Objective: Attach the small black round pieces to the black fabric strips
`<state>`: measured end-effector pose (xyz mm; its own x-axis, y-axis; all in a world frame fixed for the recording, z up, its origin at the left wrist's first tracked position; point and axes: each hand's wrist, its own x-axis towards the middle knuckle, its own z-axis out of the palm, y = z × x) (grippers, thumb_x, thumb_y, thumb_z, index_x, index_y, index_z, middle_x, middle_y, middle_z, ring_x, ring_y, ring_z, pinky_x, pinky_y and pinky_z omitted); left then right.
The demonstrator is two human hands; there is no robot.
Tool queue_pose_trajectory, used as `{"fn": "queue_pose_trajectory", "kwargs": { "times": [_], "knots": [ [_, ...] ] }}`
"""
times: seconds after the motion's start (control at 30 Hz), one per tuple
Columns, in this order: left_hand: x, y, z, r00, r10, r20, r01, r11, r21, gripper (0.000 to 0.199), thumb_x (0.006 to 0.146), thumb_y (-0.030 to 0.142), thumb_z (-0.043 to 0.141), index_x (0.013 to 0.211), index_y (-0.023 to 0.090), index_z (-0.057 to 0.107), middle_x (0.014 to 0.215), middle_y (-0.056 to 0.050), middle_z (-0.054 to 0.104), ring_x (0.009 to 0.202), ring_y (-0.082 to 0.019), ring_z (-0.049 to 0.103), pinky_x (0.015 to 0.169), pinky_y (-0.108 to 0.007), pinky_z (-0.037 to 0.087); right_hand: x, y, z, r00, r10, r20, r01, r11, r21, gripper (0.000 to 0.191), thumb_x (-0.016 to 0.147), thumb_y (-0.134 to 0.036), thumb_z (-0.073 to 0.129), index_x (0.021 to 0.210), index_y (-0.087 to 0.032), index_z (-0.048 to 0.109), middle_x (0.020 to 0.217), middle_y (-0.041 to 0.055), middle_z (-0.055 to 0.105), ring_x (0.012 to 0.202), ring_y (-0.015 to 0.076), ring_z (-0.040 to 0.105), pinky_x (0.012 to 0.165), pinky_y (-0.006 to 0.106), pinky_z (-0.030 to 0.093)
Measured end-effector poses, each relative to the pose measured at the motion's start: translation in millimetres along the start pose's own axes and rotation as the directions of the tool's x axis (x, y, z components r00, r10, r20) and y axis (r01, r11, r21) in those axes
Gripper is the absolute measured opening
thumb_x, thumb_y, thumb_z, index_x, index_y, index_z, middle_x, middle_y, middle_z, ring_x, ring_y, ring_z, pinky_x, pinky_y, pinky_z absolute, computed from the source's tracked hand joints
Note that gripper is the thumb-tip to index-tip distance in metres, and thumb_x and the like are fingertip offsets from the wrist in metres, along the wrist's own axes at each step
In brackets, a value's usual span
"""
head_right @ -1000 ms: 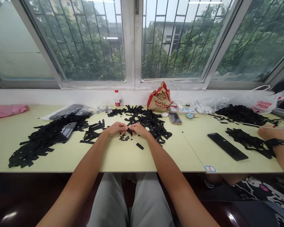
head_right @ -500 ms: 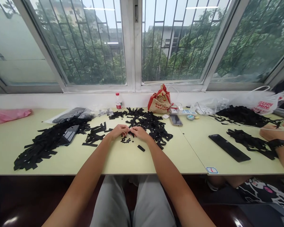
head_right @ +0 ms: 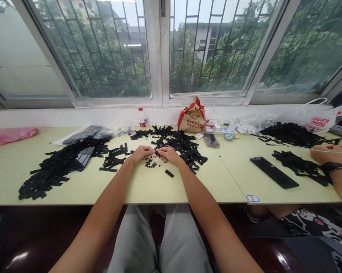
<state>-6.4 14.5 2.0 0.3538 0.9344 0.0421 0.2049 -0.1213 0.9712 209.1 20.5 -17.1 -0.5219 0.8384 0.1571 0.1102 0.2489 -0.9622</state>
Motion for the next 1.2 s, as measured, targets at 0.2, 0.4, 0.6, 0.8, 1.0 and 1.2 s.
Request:
{"fn": "queue_pose_trajectory", "kwargs": {
  "times": [0.2, 0.4, 0.6, 0.8, 1.0, 1.2],
  "knots": [
    [0.8, -4.5, -0.9, 0.999, 0.025, -0.041, -0.025, 1.0, -0.004, 0.037, 0.069, 0.049, 0.077, 0.076, 0.013, 0.074, 0.06, 0.0, 0.056, 0.05, -0.007, 0.036, 0.048, -0.023, 0.027, -3.0, -6.0, 4.5, 0.999, -0.02, -0.032, 0.018, 0.999, -0.044, 0.046, 0.08, -0.06, 0.062, 0.087, -0.016, 0.073, 0.067, 0.0009, 0.058, 0.055, 0.0106, 0.04, 0.05, 0.024, 0.029],
    [0.0, -1.5, 0.2, 0.999, 0.015, -0.036, -0.015, 1.0, -0.001, 0.035, 0.07, 0.048, 0.077, 0.075, 0.014, 0.074, 0.062, -0.001, 0.06, 0.049, -0.006, 0.036, 0.049, -0.024, 0.028, -0.4, -3.0, 3.6, 0.997, -0.003, -0.072, -0.004, 0.996, -0.087, 0.041, 0.079, -0.057, 0.063, 0.083, -0.017, 0.073, 0.061, -0.0021, 0.052, 0.052, 0.0099, 0.033, 0.051, 0.026, 0.025],
    [-0.4, 0.5, 2.3, 0.999, 0.012, -0.045, -0.012, 1.0, 0.013, 0.036, 0.072, 0.049, 0.075, 0.077, 0.013, 0.074, 0.057, 0.0, 0.056, 0.048, -0.007, 0.035, 0.048, -0.023, 0.027, 1.6, -0.5, 3.9, 0.994, -0.007, -0.112, -0.004, 0.994, -0.105, 0.037, 0.08, -0.054, 0.062, 0.079, -0.018, 0.071, 0.054, -0.0041, 0.044, 0.049, 0.0098, 0.03, 0.05, 0.026, 0.023],
    [-0.6, 0.4, 3.2, 0.999, 0.018, -0.044, -0.015, 0.998, 0.057, 0.037, 0.074, 0.05, 0.072, 0.078, 0.014, 0.074, 0.051, 0.003, 0.048, 0.048, -0.008, 0.035, 0.049, -0.023, 0.028, 1.7, -1.5, 6.1, 0.992, -0.007, -0.129, -0.009, 0.993, -0.122, 0.036, 0.08, -0.051, 0.061, 0.083, -0.017, 0.072, 0.056, -0.0029, 0.048, 0.05, 0.01, 0.032, 0.049, 0.026, 0.024],
    [1.3, -3.9, 4.5, 0.997, 0.031, -0.064, -0.027, 0.998, 0.062, 0.036, 0.075, 0.05, 0.071, 0.076, 0.015, 0.072, 0.053, 0.003, 0.048, 0.049, -0.008, 0.036, 0.049, -0.023, 0.028, 2.7, 2.3, 5.8, 0.992, -0.002, -0.126, -0.009, 0.996, -0.087, 0.038, 0.079, -0.054, 0.062, 0.082, -0.017, 0.071, 0.061, -0.001, 0.053, 0.052, 0.0108, 0.036, 0.049, 0.025, 0.027],
    [3.9, -6.6, 6.6, 0.995, 0.028, -0.094, -0.024, 0.998, 0.051, 0.033, 0.074, 0.048, 0.071, 0.076, 0.015, 0.071, 0.053, 0.004, 0.046, 0.048, -0.008, 0.035, 0.048, -0.022, 0.027, 2.0, 4.5, 5.7, 0.993, -0.011, -0.12, 0.004, 0.998, -0.059, 0.036, 0.08, -0.053, 0.063, 0.08, -0.018, 0.071, 0.064, -0.0005, 0.055, 0.052, 0.0105, 0.034, 0.05, 0.026, 0.026]
  ]
}}
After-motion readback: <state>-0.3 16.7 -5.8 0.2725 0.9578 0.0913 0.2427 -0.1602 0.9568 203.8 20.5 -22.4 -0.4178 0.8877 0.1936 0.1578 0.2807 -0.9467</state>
